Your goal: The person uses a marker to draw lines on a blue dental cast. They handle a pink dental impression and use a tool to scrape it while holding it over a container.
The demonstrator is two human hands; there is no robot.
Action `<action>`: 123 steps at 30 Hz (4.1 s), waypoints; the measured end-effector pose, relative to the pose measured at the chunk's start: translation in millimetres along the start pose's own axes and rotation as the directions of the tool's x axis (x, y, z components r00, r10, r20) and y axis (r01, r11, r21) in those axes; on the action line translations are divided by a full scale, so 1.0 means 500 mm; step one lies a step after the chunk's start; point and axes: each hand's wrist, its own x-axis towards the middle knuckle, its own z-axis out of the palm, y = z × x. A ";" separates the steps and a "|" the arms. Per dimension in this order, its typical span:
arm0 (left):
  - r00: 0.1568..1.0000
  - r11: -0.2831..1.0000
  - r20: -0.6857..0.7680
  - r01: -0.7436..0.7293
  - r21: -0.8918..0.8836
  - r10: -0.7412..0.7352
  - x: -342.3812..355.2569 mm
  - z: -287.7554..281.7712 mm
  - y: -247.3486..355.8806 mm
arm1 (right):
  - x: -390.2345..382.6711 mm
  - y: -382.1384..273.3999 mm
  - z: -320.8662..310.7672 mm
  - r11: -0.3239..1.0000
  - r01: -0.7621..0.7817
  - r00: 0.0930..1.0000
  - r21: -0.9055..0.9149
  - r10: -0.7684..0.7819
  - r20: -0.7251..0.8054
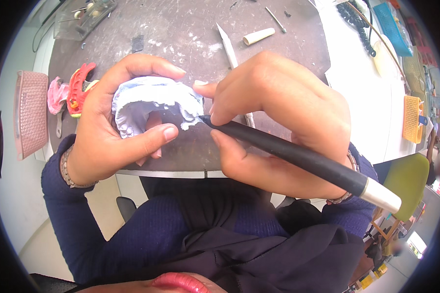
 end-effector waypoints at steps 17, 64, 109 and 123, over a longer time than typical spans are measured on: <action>0.999 0.991 0.027 -0.045 0.125 0.041 0.001 0.008 -0.001 | 0.000 -0.006 0.012 0.977 0.013 1.000 -0.215 -0.010 0.015; 0.997 0.976 0.018 -0.082 0.202 0.080 -0.003 0.012 -0.009 | -0.004 0.002 0.013 0.980 0.025 0.999 -0.199 -0.017 0.041; 0.985 0.974 0.062 -0.167 0.156 0.159 -0.001 0.001 -0.001 | -0.010 0.019 -0.022 0.941 -0.023 0.946 0.337 0.130 -0.298; 0.980 0.934 0.144 -0.174 0.312 0.134 0.001 -0.011 0.014 | 0.018 0.020 0.031 0.991 0.137 0.985 0.006 -0.135 -0.108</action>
